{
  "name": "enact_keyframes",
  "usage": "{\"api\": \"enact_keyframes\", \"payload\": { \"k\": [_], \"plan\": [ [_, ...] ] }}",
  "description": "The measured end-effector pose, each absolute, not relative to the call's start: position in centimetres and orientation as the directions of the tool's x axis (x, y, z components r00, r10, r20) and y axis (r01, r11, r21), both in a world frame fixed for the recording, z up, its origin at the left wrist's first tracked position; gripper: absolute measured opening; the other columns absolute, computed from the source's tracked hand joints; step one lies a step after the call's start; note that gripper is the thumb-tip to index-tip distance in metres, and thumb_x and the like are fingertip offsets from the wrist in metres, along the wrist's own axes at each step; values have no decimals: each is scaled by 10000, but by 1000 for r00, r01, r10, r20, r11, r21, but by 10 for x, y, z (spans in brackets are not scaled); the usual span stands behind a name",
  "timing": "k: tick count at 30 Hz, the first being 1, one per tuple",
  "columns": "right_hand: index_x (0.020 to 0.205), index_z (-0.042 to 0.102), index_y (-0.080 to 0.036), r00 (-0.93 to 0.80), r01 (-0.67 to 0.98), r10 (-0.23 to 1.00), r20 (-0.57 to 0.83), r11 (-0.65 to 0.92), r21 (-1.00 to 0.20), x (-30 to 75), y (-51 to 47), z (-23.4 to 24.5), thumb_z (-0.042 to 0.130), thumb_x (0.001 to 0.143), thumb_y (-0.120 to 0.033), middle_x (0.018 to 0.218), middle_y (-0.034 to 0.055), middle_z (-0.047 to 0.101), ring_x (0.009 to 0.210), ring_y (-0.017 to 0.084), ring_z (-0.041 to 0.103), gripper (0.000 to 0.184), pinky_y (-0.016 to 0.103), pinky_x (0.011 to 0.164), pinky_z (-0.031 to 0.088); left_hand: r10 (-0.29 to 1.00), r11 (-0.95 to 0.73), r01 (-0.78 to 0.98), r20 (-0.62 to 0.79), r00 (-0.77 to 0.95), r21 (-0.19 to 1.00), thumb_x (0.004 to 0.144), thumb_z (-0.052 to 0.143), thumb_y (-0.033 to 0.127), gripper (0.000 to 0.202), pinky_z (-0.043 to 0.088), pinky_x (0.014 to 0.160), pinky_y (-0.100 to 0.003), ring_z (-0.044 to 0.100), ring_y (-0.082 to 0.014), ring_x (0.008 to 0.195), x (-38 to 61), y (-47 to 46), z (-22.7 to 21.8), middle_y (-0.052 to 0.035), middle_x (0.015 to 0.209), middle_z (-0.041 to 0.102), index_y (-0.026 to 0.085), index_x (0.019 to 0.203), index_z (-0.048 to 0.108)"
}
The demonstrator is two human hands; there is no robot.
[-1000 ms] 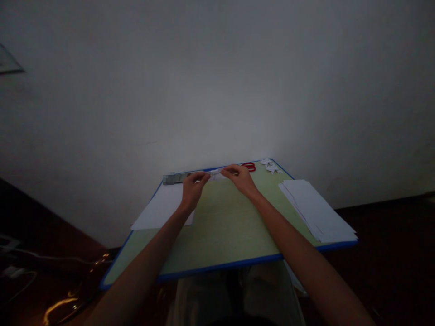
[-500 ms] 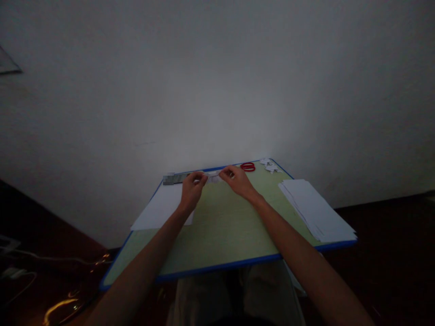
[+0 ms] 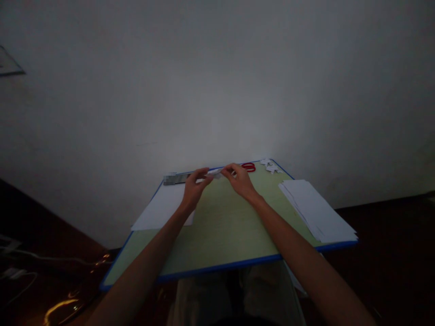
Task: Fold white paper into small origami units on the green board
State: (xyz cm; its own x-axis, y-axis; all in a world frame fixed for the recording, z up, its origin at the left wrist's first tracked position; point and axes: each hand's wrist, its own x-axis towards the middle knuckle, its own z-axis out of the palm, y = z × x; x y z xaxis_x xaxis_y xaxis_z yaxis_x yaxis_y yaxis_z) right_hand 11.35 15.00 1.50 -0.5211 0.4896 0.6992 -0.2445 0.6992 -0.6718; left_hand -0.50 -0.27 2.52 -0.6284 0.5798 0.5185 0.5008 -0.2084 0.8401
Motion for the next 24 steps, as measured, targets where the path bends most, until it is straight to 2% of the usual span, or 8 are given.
{"api": "enact_keyframes", "payload": {
  "k": [3, 7, 11, 17, 24],
  "plan": [
    [875, 703, -204, -531, -254, 479, 699, 697, -671, 113, 149, 15, 642, 906, -457, 861, 53, 728, 784, 194, 633, 262, 334, 746, 480, 595, -188, 533, 528, -607, 825, 818, 754, 423, 304, 539, 788, -340, 698, -223, 902, -6, -1, 24, -89, 968, 765, 200, 1023, 771],
    [955, 717, -198, -566, -243, 483, 669, 678, -694, 114, 148, 13, 667, 878, -390, 898, 60, 739, 813, 203, 659, 212, 335, 739, 481, 567, -172, 579, 561, -603, 797, 818, 758, 400, 237, 540, 802, -360, 702, -221, 847, -9, 1, 22, -72, 887, 773, 198, 939, 787],
    [1112, 709, -221, -594, -277, 428, 681, 686, -672, 117, 144, 15, 738, 828, -386, 1035, 70, 739, 879, 208, 671, 330, 340, 763, 488, 535, -137, 636, 597, -597, 759, 815, 759, 354, 167, 538, 792, -356, 695, -209, 799, -11, 1, 20, -59, 841, 769, 203, 883, 782],
    [980, 747, -222, -648, -269, 395, 651, 681, -681, 119, 140, 21, 687, 890, -468, 958, 64, 755, 844, 200, 679, 268, 337, 755, 496, 550, -154, 688, 640, -537, 709, 829, 741, 358, 156, 538, 808, -355, 685, -210, 803, -13, -1, 18, -55, 826, 744, 203, 837, 749],
    [1035, 765, -238, -687, -307, 363, 630, 641, -704, 117, 137, 18, 676, 894, -499, 974, 71, 766, 824, 201, 687, 310, 328, 733, 537, 576, -194, 645, 617, -535, 740, 813, 750, 391, 194, 545, 808, -350, 681, -207, 809, -15, 1, 17, -55, 832, 730, 201, 835, 718]
  ]
}}
